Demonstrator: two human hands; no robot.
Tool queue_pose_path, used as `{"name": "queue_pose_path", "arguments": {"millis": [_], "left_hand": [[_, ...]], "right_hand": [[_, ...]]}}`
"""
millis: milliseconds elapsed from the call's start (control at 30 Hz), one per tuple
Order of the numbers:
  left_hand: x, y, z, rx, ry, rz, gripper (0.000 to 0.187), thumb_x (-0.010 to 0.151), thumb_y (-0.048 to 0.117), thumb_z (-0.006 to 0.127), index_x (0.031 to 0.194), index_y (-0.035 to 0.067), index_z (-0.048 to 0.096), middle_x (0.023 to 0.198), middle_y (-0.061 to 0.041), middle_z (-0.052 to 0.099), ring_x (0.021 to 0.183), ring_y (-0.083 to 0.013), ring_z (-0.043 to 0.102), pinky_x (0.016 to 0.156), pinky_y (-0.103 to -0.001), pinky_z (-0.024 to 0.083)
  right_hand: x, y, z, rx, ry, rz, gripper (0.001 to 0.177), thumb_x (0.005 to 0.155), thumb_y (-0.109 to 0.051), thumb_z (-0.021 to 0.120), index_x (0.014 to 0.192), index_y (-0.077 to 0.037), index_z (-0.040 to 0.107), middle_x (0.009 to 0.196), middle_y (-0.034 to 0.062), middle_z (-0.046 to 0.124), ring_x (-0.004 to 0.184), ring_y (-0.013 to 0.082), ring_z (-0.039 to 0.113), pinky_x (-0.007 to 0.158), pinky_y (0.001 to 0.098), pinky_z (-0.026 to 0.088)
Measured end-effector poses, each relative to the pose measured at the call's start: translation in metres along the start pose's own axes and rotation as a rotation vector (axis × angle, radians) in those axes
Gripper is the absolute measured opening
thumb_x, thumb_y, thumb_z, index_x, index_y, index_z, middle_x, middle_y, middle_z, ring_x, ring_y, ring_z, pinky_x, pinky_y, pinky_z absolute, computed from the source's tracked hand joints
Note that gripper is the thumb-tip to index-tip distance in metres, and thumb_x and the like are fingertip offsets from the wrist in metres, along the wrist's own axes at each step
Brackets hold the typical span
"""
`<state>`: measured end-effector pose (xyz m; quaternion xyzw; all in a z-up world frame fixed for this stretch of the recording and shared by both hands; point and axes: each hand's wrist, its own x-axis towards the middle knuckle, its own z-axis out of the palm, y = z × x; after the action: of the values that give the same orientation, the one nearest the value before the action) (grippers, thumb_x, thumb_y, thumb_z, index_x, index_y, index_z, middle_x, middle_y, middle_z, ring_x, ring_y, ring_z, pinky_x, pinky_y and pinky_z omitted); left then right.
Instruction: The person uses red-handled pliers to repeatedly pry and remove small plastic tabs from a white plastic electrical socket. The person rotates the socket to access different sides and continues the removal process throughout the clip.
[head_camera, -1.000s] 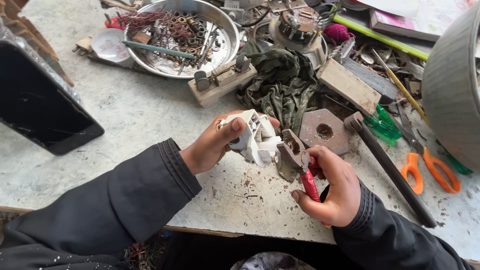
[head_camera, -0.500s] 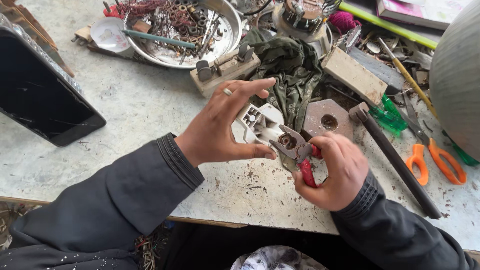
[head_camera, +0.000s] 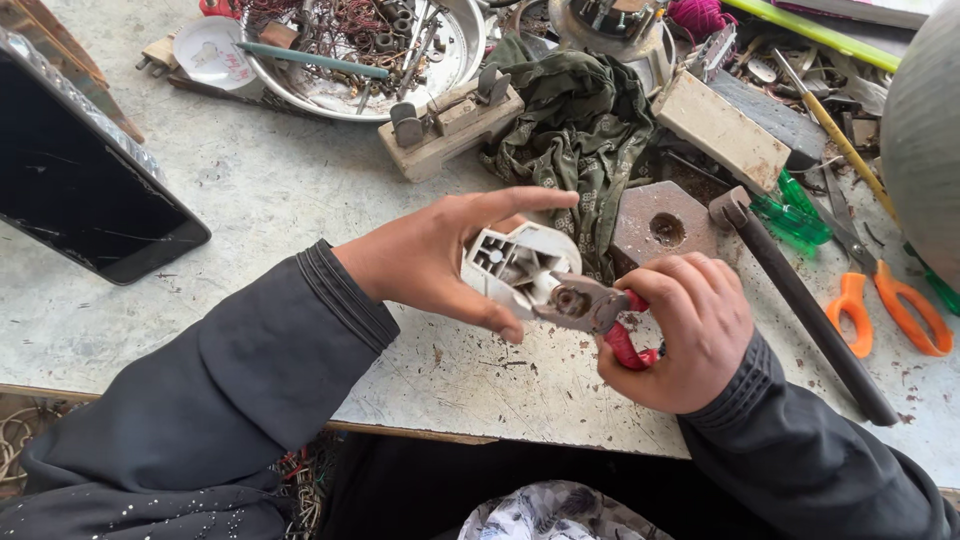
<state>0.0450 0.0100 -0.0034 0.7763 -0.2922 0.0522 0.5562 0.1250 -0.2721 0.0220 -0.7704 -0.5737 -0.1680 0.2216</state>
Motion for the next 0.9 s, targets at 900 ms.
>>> {"name": "queue_pose_path", "arguments": {"millis": [900], "left_hand": [[0.0,0.008,0.015,0.563,0.161,-0.062,0.08,0.073,0.04,0.094,0.139,0.016,0.056,0.118,-0.003,0.071,0.115,-0.0275,0.058,0.098,-0.041,0.051]], "right_hand": [[0.002,0.002,0.007,0.009,-0.037,0.069,0.077,0.061,-0.047,0.091,0.118,-0.005,0.061,0.092,0.0124,0.057,0.086,0.0324,0.058,0.08,0.0452,0.045]]}}
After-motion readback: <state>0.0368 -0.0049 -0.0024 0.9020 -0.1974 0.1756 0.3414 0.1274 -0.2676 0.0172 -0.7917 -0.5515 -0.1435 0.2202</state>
